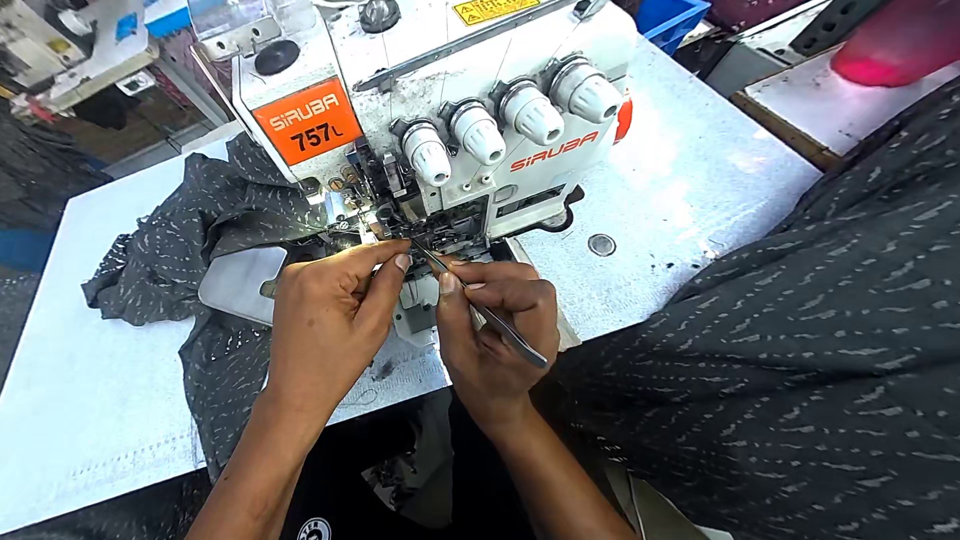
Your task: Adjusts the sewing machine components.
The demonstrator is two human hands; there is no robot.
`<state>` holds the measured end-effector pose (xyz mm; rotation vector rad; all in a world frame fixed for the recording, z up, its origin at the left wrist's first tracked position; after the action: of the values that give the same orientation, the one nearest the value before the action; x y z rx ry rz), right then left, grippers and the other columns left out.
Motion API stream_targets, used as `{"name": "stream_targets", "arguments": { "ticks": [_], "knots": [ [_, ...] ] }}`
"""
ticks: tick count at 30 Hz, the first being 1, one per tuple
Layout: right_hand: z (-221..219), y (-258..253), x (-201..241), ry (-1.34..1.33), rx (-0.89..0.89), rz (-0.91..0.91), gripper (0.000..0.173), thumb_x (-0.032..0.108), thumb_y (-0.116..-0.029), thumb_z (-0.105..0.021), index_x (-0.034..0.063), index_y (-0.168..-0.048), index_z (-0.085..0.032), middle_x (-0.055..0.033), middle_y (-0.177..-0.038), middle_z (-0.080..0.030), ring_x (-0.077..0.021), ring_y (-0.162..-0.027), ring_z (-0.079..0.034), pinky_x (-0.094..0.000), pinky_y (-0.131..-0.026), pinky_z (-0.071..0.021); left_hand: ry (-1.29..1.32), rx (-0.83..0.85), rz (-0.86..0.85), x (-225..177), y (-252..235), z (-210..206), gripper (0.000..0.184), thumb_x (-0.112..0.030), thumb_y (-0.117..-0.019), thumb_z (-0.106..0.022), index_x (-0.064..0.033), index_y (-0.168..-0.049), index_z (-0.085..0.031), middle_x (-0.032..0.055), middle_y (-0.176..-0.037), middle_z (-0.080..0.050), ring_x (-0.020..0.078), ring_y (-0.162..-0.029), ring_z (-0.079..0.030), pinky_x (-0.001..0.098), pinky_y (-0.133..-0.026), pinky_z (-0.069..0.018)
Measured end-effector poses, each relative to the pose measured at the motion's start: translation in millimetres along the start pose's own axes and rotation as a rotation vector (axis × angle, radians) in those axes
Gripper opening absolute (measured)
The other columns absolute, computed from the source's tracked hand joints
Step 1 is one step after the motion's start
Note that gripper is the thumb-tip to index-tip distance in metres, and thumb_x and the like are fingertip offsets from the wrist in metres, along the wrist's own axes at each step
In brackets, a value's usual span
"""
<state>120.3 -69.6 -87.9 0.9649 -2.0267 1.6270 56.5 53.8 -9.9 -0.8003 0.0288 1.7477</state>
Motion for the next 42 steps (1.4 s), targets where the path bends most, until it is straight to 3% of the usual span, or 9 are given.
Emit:
{"name": "stream_targets", "arguments": {
  "ticks": [22,32,42],
  "knots": [
    [-1.9,-0.9,-0.8,0.033,-0.001,0.021,0.018,-0.004,-0.0869,-0.071,0.0049,-0.093,-0.057,-0.0085,-0.098,-0.069,-0.0169,-0.095,-0.073,-0.0292,-0.08,-0.0652,0.003,-0.011,-0.008,3.1,-1.3,-2.2,0.025,-0.026,-0.1013,-0.059,-0.0166,-0.114,-0.079,-0.0129,-0.066,-0.061,-0.0028,-0.047,-0.04,0.0185,-0.042,-0.032],
    [-2.5,-1.4,-1.5,0.017,0.022,0.015,0.02,-0.005,-0.0879,-0.073,0.0039,-0.096,-0.057,-0.0102,-0.101,-0.07,-0.02,-0.1,-0.074,-0.0323,-0.084,-0.066,0.028,-0.027,0.005,3.3,-0.1,-2.5,0.026,-0.027,-0.1023,-0.059,-0.0157,-0.115,-0.079,-0.0128,-0.065,-0.06,-0.0023,-0.046,-0.04,0.018,-0.041,-0.0319],
    [-0.2,-4.0,0.7,-0.017,-0.009,-0.08,0.018,-0.002,-0.0901,-0.073,0.0048,-0.099,-0.058,-0.0094,-0.104,-0.07,-0.016,-0.093,-0.073,-0.0252,-0.074,-0.0645,0.099,-0.04,0.032,4.0,0.1,-1.5,0.024,-0.023,-0.1012,-0.061,-0.0138,-0.114,-0.079,-0.0116,-0.066,-0.062,-0.0024,-0.046,-0.04,0.0164,-0.041,-0.032]
  ]
}}
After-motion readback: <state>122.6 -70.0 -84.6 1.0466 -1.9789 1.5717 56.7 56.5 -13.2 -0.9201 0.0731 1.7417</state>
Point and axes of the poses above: each hand's wrist, its own y-axis away from the middle knuckle, its own z-axis out of the back of the hand, x = y × z, the point moved 1 cm from there along -y, towards the middle knuckle
